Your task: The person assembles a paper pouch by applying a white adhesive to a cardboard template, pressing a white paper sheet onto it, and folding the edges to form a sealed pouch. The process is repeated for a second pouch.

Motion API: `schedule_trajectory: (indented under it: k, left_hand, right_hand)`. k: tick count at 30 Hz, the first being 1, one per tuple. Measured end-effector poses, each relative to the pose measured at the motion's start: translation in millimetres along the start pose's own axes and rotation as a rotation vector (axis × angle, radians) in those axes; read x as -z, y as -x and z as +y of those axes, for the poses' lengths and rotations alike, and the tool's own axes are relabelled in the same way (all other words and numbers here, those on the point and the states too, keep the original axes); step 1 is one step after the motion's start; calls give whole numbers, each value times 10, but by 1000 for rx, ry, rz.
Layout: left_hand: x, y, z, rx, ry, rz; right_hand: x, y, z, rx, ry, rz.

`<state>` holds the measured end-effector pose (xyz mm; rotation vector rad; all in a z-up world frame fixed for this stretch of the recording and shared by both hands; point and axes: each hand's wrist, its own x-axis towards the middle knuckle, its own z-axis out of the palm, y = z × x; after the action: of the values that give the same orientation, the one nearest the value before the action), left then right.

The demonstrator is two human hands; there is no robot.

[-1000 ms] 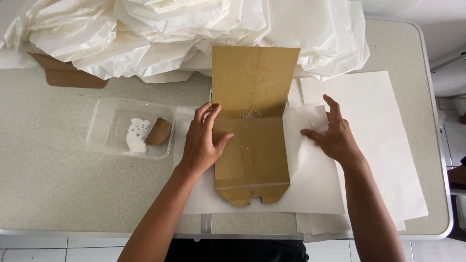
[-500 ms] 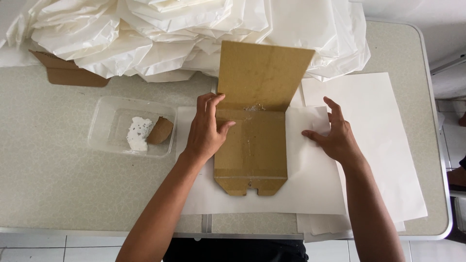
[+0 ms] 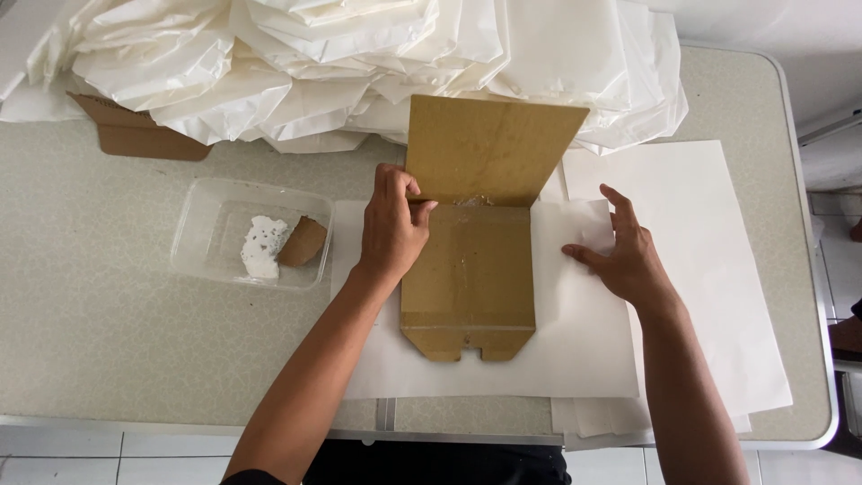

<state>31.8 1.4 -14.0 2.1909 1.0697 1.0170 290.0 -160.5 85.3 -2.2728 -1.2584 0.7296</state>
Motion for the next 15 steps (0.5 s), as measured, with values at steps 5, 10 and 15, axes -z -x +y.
schedule_trajectory:
  k: [5, 10, 15]
  left_hand:
    - [22, -67, 56, 0, 6, -8]
    - [22, -94, -28, 33, 40, -69]
    - [115, -157, -21, 46, 76, -143]
  right_hand:
    - [1, 7, -8, -3, -15, 1]
    - [-19, -56, 132, 2, -21, 24]
    - [-5, 64, -69, -26, -37, 47]
